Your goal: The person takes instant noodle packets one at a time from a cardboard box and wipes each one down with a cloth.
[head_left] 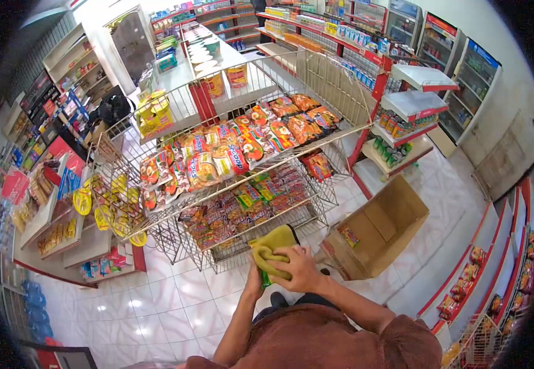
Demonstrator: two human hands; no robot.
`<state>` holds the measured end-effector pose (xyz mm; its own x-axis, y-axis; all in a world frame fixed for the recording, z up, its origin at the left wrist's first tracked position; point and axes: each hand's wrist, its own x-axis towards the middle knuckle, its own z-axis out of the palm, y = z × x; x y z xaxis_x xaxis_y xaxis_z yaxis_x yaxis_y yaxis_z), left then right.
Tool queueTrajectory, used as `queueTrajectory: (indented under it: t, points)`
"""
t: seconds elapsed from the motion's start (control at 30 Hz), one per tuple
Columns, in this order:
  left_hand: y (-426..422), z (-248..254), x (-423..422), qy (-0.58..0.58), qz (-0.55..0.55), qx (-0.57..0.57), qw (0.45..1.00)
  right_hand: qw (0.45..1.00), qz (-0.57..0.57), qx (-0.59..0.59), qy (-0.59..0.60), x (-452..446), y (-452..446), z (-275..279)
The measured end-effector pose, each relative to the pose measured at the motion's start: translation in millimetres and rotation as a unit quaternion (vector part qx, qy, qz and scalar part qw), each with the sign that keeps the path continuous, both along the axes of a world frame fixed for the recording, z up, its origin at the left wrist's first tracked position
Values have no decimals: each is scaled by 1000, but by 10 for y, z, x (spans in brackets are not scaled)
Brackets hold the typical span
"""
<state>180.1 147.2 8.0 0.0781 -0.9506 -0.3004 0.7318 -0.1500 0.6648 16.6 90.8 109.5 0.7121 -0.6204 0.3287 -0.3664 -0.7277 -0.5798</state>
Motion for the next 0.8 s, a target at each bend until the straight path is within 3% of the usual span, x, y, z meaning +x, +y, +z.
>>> queueTrajectory:
  t: [0.07, 0.17, 0.33, 0.43, 0.53, 0.63, 0.73, 0.8]
  points:
    - [30, 36, -28, -33, -23, 13, 999, 999, 2, -28, 32, 121, -22, 90]
    - [40, 187, -38, -45, -26, 10, 999, 987, -59, -60, -140, 339, -171, 15]
    - [-41, 285, 78, 13, 28, -13, 999, 988, -56, -43, -138, 396, 190, 14]
    - [-22, 321, 62, 51, 47, -14, 998, 993, 25, -39, -107, 325, 345, -108]
    - [-20, 359, -83, 78, 47, -11, 996, 993, -23, -58, -105, 284, 133, 25]
    - [-59, 356, -283, -53, 65, 1, 996, 990, -54, -59, -115, 309, 29, 65]
    - [-24, 183, -85, -93, 27, -14, 995, 988, -68, -34, -137, 416, 45, 47]
    - [5, 211, 33, -111, 12, -17, 994, 990, -8, -76, -116, 461, 269, 28]
